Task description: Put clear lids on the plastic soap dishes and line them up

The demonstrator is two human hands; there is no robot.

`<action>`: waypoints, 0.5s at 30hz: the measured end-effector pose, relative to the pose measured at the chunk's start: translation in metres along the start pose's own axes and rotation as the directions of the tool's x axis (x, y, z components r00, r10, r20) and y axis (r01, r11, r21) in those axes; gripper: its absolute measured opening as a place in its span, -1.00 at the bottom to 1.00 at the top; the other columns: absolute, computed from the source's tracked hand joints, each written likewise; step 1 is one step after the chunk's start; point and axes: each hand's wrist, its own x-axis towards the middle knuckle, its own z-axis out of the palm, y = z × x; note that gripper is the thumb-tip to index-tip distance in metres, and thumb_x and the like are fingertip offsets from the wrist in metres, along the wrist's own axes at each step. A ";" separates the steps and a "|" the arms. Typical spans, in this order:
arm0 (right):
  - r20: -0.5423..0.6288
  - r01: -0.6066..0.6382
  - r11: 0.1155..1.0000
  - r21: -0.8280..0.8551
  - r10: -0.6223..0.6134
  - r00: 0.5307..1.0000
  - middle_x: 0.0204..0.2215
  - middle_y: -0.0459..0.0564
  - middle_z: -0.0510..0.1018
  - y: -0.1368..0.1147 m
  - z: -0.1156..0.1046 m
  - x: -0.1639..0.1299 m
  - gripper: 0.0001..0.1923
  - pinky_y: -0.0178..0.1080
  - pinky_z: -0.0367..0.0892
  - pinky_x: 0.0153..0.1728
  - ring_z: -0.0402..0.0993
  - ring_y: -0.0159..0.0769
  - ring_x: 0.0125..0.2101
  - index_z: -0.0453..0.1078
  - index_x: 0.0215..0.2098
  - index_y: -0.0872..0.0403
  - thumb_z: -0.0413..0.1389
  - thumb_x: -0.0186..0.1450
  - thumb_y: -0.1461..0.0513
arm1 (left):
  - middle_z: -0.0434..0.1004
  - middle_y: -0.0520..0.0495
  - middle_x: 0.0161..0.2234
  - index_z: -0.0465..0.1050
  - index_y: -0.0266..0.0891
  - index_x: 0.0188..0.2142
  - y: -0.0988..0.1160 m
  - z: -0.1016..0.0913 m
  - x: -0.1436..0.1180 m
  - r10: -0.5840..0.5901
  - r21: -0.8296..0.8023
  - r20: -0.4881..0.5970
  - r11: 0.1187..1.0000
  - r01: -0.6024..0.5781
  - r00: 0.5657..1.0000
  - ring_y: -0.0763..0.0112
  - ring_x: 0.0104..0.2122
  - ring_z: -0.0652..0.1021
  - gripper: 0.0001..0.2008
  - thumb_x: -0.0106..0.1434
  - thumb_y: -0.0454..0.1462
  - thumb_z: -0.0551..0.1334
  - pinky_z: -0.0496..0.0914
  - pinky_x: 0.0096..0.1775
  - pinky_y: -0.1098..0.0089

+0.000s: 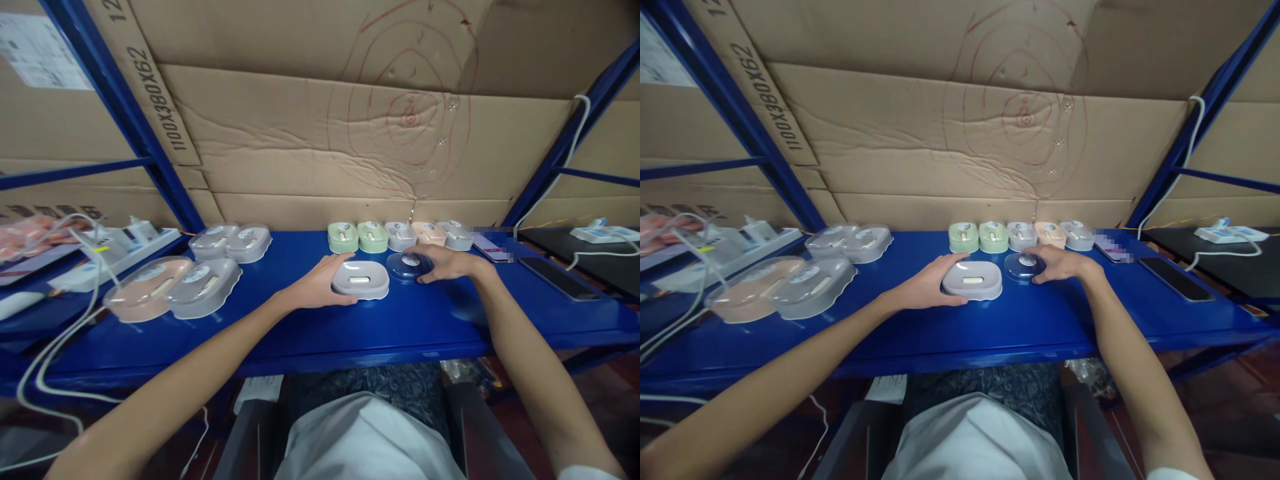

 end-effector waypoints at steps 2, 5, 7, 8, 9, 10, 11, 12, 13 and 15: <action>-0.004 0.011 1.000 -0.002 -0.011 1.000 0.31 0.13 0.50 -0.001 0.000 0.000 -0.09 0.16 0.33 0.33 0.45 0.18 0.27 0.31 0.43 -0.05 0.39 0.15 0.00 | 0.29 -0.30 0.42 0.13 -0.15 0.48 -0.001 0.000 0.000 0.013 0.006 -0.002 1.000 -0.013 1.000 -0.24 0.36 0.34 0.05 0.14 0.12 0.50 0.21 0.35 -0.12; -0.011 0.028 1.000 0.000 -0.028 1.000 0.30 0.12 0.51 -0.005 0.000 0.000 -0.08 0.16 0.35 0.32 0.46 0.18 0.26 0.31 0.44 -0.07 0.40 0.15 0.00 | 0.30 -0.29 0.42 0.13 -0.13 0.48 -0.001 0.000 0.001 0.026 0.002 -0.010 1.000 -0.026 1.000 -0.25 0.36 0.34 0.04 0.15 0.13 0.49 0.21 0.35 -0.14; -0.013 0.034 0.999 0.006 -0.034 0.999 0.31 0.12 0.50 -0.009 -0.001 -0.001 -0.07 0.15 0.36 0.32 0.46 0.18 0.26 0.31 0.44 -0.06 0.40 0.14 0.00 | 0.31 -0.30 0.41 0.14 -0.14 0.48 -0.001 0.000 0.001 0.021 0.003 -0.012 1.000 -0.021 1.000 -0.26 0.36 0.34 0.05 0.15 0.13 0.49 0.21 0.35 -0.14; -0.012 0.031 0.999 0.010 -0.031 0.999 0.32 0.12 0.50 -0.011 -0.001 -0.001 -0.07 0.14 0.36 0.32 0.46 0.18 0.26 0.31 0.43 -0.05 0.39 0.14 0.00 | 0.31 -0.31 0.41 0.14 -0.15 0.48 -0.001 0.000 0.001 0.016 0.004 -0.011 1.000 -0.016 1.000 -0.27 0.36 0.34 0.05 0.14 0.13 0.49 0.21 0.35 -0.13; -0.010 0.025 1.000 0.013 -0.025 1.000 0.32 0.13 0.50 -0.012 -0.001 -0.001 -0.08 0.14 0.35 0.32 0.46 0.18 0.26 0.31 0.43 -0.04 0.39 0.14 0.01 | 0.31 -0.31 0.41 0.15 -0.16 0.48 0.000 0.000 0.001 0.011 0.004 -0.011 1.000 -0.011 1.000 -0.27 0.36 0.35 0.05 0.14 0.14 0.50 0.21 0.35 -0.12; -0.008 0.016 1.000 0.014 -0.016 1.000 0.31 0.14 0.50 -0.013 -0.001 -0.001 -0.08 0.14 0.35 0.32 0.46 0.19 0.26 0.32 0.43 -0.02 0.39 0.14 0.01 | 0.31 -0.31 0.41 0.15 -0.17 0.48 0.000 0.000 0.001 0.006 0.004 -0.010 1.000 -0.006 1.000 -0.28 0.36 0.35 0.06 0.14 0.14 0.50 0.21 0.35 -0.12; -0.012 0.007 1.000 0.013 -0.007 1.000 0.31 0.16 0.50 -0.015 -0.001 -0.001 -0.08 0.15 0.34 0.33 0.45 0.20 0.27 0.32 0.42 0.00 0.38 0.14 0.02 | 0.32 -0.32 0.41 0.15 -0.17 0.48 0.001 0.000 0.001 0.002 0.004 -0.010 1.000 -0.002 1.000 -0.28 0.36 0.34 0.06 0.14 0.14 0.50 0.20 0.35 -0.13; -0.024 0.000 1.000 0.012 0.000 1.000 0.30 0.18 0.50 -0.016 -0.002 -0.001 -0.09 0.17 0.32 0.33 0.44 0.21 0.27 0.33 0.41 0.02 0.38 0.14 0.01 | 0.32 -0.32 0.41 0.15 -0.17 0.48 0.001 0.000 0.001 -0.001 0.004 -0.010 1.000 0.001 1.000 -0.28 0.36 0.34 0.06 0.14 0.14 0.49 0.20 0.35 -0.13; -0.046 0.000 1.000 0.010 0.001 0.999 0.31 0.19 0.49 -0.018 -0.002 -0.002 -0.11 0.17 0.30 0.34 0.43 0.21 0.28 0.33 0.40 0.02 0.37 0.15 0.00 | 0.32 -0.32 0.40 0.15 -0.17 0.48 0.001 0.000 0.001 -0.002 0.004 -0.009 1.000 0.002 1.000 -0.28 0.36 0.34 0.06 0.13 0.15 0.49 0.19 0.36 -0.14; -0.126 0.021 1.000 0.008 -0.020 0.992 0.32 0.18 0.47 -0.025 -0.005 -0.004 -0.17 0.17 0.27 0.37 0.41 0.20 0.30 0.36 0.37 0.01 0.35 0.19 -0.03 | 0.32 -0.31 0.41 0.16 -0.16 0.48 0.001 -0.001 0.001 -0.003 0.005 -0.011 1.000 0.003 1.000 -0.28 0.37 0.34 0.05 0.13 0.15 0.49 0.18 0.36 -0.14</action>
